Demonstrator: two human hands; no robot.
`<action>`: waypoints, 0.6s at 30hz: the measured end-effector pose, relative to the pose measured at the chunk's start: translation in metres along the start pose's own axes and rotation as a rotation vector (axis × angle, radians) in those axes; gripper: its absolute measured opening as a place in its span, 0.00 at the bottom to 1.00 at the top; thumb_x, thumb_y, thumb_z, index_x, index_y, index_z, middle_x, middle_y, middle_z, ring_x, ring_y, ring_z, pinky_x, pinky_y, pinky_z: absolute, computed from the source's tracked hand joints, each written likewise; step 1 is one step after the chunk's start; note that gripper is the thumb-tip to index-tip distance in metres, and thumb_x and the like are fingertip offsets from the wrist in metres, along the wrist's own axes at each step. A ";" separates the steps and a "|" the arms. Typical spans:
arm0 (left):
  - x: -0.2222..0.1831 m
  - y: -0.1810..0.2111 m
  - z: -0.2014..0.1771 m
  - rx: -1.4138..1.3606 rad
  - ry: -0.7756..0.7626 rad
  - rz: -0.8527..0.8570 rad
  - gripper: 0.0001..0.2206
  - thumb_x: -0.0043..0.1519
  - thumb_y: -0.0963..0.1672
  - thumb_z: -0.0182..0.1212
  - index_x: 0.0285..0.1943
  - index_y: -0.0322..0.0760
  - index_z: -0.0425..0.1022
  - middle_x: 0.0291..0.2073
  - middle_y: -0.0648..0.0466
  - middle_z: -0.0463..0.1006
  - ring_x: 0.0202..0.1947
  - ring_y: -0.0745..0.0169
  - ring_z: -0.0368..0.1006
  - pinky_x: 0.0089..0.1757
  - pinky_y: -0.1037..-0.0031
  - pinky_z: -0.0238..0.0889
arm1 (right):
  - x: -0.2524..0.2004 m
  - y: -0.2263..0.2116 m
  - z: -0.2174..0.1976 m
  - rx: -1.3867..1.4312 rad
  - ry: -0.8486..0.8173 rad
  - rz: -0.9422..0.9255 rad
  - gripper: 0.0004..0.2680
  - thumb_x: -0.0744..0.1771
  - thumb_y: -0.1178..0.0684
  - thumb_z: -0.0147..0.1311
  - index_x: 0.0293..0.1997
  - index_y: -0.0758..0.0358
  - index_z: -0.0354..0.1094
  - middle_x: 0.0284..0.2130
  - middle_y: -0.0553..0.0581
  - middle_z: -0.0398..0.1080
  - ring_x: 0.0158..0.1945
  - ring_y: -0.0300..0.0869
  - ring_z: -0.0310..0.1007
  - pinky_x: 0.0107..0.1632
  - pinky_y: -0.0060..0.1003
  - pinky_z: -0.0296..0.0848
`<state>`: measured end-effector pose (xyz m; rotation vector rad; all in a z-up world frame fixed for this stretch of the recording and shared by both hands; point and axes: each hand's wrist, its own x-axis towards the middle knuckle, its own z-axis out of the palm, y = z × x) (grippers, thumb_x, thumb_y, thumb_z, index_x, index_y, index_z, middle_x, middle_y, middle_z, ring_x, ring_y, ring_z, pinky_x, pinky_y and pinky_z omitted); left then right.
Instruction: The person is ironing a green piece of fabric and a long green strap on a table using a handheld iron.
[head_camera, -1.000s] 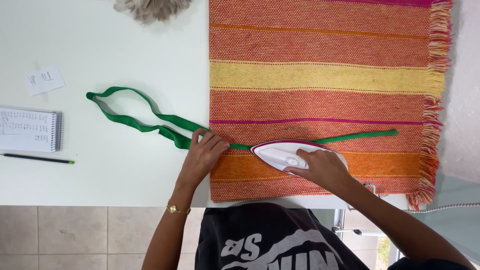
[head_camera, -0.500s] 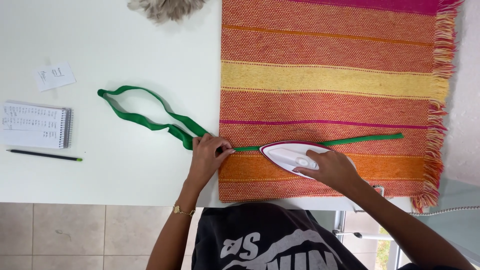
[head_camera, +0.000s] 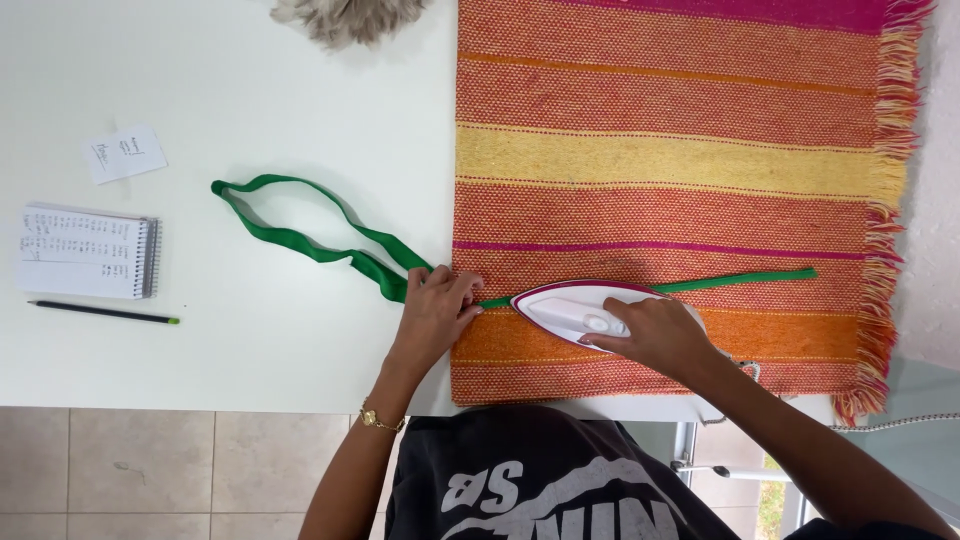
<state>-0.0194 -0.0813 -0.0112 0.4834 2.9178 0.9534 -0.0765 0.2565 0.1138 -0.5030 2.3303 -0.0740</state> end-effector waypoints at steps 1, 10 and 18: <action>0.000 0.000 0.001 0.001 -0.007 -0.004 0.18 0.61 0.46 0.74 0.59 0.49 0.76 0.30 0.61 0.84 0.45 0.58 0.77 0.56 0.56 0.58 | 0.002 -0.002 0.001 -0.012 -0.004 -0.019 0.23 0.70 0.27 0.52 0.58 0.57 0.75 0.37 0.67 0.84 0.45 0.60 0.87 0.51 0.53 0.82; -0.001 0.009 -0.015 0.001 -0.045 -0.052 0.16 0.62 0.46 0.73 0.56 0.48 0.75 0.33 0.57 0.83 0.46 0.56 0.75 0.55 0.55 0.59 | 0.015 -0.027 -0.001 -0.007 -0.023 -0.075 0.24 0.70 0.26 0.50 0.58 0.58 0.74 0.37 0.70 0.83 0.45 0.62 0.86 0.49 0.56 0.82; -0.019 -0.025 -0.032 0.042 0.022 0.056 0.10 0.62 0.46 0.74 0.48 0.47 0.77 0.41 0.56 0.80 0.52 0.54 0.74 0.57 0.55 0.60 | 0.016 -0.031 -0.005 0.006 -0.044 -0.067 0.24 0.70 0.27 0.50 0.59 0.59 0.74 0.37 0.71 0.83 0.46 0.64 0.86 0.50 0.58 0.82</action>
